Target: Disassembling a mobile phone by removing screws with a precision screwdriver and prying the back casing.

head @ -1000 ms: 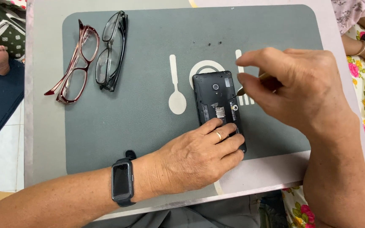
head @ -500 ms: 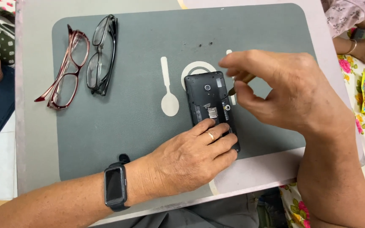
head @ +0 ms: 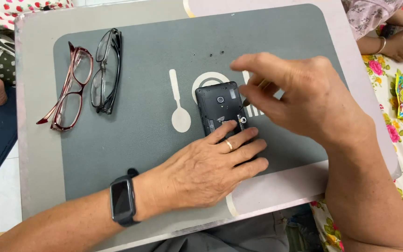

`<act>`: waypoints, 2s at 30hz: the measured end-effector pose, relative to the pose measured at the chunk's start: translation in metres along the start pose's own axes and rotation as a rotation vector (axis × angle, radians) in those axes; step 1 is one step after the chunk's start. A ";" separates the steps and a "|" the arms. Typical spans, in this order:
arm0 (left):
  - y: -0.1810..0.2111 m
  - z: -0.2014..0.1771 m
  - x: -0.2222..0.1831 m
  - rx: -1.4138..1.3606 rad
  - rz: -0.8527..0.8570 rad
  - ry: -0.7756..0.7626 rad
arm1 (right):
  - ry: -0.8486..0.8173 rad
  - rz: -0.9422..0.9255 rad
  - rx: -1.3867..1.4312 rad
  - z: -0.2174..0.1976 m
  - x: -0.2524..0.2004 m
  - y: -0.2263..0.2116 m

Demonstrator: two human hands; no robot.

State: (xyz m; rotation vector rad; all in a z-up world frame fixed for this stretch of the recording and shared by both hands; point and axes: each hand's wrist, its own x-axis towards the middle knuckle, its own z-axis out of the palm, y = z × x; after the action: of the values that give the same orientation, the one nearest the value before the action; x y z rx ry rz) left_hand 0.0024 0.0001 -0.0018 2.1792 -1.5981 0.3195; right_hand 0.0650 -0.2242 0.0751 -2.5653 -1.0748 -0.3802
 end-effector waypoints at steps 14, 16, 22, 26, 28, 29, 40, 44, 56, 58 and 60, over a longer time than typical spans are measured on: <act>0.011 0.013 -0.003 -0.112 -0.168 0.071 | 0.017 0.010 0.115 0.008 0.002 -0.004; 0.013 0.011 -0.004 -0.134 -0.176 0.080 | -0.010 0.008 0.118 0.007 0.003 -0.007; 0.036 -0.006 -0.002 0.306 -0.248 0.296 | 0.042 0.025 0.023 0.006 0.003 -0.006; 0.044 0.007 -0.010 0.447 -0.366 0.194 | -0.067 0.017 0.137 -0.003 0.004 -0.014; 0.044 0.010 -0.010 0.452 -0.379 0.213 | -0.078 0.016 0.141 -0.002 0.003 -0.013; 0.043 0.011 -0.010 0.444 -0.397 0.214 | -0.052 0.043 0.099 0.001 0.002 -0.011; 0.041 0.010 -0.008 0.498 -0.419 0.219 | -0.040 0.029 -0.013 0.002 0.001 -0.008; 0.040 0.010 -0.008 0.531 -0.419 0.208 | 0.066 0.058 -0.115 0.012 -0.008 0.003; 0.039 0.004 -0.007 0.486 -0.434 0.210 | 0.113 -0.030 -0.131 0.010 -0.005 -0.004; 0.038 0.003 -0.007 0.490 -0.441 0.220 | 0.138 -0.070 -0.103 0.007 -0.001 -0.007; 0.039 0.003 -0.008 0.474 -0.449 0.205 | 0.086 -0.148 -0.118 -0.001 0.003 -0.013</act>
State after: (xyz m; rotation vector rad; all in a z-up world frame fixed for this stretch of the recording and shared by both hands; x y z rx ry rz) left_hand -0.0369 -0.0041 -0.0002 2.6676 -0.9510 0.8120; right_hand 0.0578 -0.2136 0.0795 -2.5510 -1.2491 -0.6027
